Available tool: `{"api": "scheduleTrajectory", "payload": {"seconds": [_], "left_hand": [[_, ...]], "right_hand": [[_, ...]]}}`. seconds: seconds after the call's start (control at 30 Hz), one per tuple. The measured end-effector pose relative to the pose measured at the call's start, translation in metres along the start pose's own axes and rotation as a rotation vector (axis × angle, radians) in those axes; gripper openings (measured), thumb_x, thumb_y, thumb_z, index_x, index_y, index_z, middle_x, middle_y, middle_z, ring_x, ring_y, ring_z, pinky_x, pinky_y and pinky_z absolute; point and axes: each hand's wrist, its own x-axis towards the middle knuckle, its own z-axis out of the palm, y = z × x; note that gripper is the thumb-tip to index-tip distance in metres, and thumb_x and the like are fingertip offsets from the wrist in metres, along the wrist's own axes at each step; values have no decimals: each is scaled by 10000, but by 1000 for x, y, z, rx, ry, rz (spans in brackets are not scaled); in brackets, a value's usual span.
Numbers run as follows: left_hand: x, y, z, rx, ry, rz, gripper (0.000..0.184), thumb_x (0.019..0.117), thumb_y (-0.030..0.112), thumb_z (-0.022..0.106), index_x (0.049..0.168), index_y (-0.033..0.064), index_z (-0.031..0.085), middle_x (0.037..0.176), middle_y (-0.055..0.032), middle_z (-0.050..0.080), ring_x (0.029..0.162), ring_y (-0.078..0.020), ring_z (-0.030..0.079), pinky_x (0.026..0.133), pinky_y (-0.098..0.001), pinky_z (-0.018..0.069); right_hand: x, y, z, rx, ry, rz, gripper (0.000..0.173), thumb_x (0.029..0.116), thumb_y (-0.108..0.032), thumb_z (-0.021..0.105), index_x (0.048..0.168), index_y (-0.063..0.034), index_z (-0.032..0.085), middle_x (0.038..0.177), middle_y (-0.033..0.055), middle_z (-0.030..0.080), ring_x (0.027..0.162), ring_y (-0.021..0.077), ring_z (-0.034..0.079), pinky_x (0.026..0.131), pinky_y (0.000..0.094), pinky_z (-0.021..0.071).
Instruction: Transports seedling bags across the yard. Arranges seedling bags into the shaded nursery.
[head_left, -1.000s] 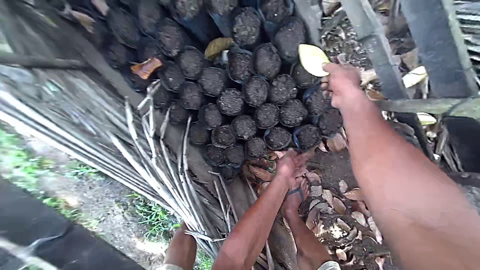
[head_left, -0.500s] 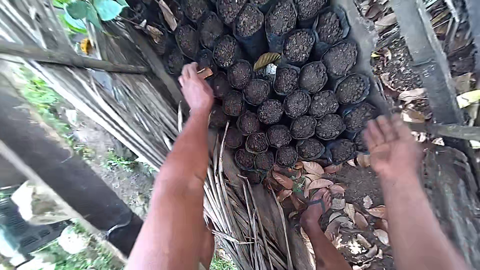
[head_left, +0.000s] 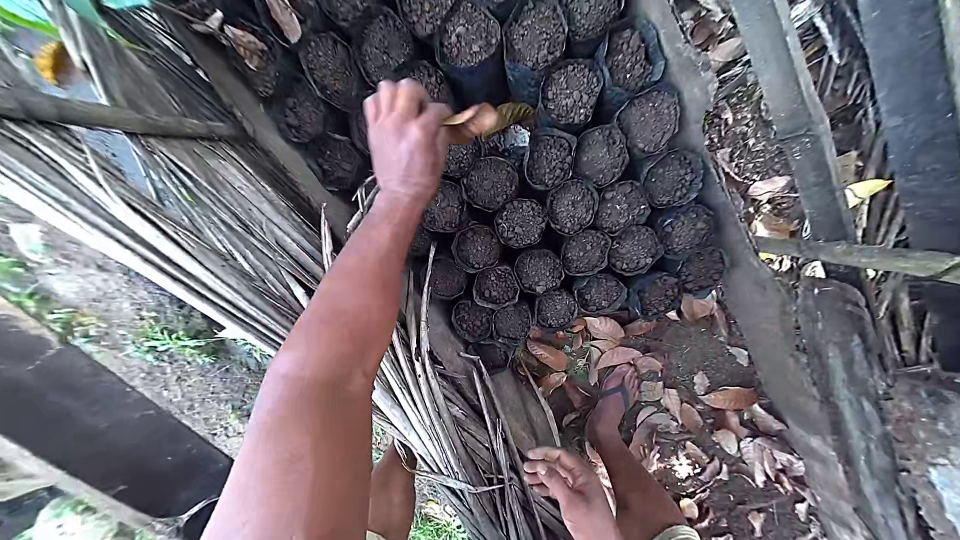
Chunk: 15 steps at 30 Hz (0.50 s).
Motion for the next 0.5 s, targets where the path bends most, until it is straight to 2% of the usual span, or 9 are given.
{"api": "scheduleTrajectory", "payload": {"seconds": [0.07,0.1,0.17,0.23,0.3,0.37,0.43,0.5], "left_hand": [[29,27,24,81,-100,158,278,1039,141,476,1150,108,728,1212,-195,667,1204,-423,583,1035,-591,426],[41,38,37,132,-188,179,285,1021,81,469,1170,86,713,1246,-201,648,1232,-425,564,1053,-594,413],[57,54,56,209,-329,157,353,970,0,503,1280,70,659,1339,-201,609,1303,-418,527,1108,-605,376],[56,72,62,156,-317,29,458,976,42,524,1422,116,595,1437,-154,590,1372,-379,503,1170,-585,330],[32,81,56,6,-164,-121,417,971,117,521,1371,115,637,1387,-119,632,1352,-333,528,1169,-529,366],[-10,79,43,-85,-106,-158,453,1023,173,451,1453,112,581,1469,-122,583,1391,-310,507,1173,-497,394],[-69,70,35,-77,-221,-97,419,1061,216,441,1432,78,579,1465,-165,574,1402,-337,498,1182,-504,391],[-124,52,26,49,-395,25,365,1066,238,449,1308,33,629,1378,-194,613,1380,-369,511,1200,-527,366]], "right_hand": [[12,6,2,-115,-17,-33,242,1031,-108,596,1241,-53,702,1149,96,760,1029,246,748,926,430,637],[19,6,1,-148,-17,-64,248,1031,-132,595,1245,-72,705,1153,76,761,1031,229,746,926,420,634],[31,1,-5,-95,1,-99,267,1039,-124,567,1263,-36,683,1168,113,748,1037,263,739,922,445,632],[34,-8,-17,28,54,-91,293,1052,-99,520,1292,20,640,1177,181,728,1040,317,730,906,476,628],[33,-12,-26,103,97,-75,319,1060,-108,481,1311,34,616,1159,205,724,1029,335,726,882,486,624],[37,-14,-34,163,112,-75,322,1068,-117,467,1310,41,610,1146,220,723,1015,342,728,872,482,625],[35,-12,-39,188,101,-54,323,1078,-125,455,1312,38,607,1143,218,723,1009,341,729,868,478,625],[33,-11,-41,176,99,-39,315,1079,-129,466,1306,27,620,1136,211,730,1004,339,733,860,476,629]]}}
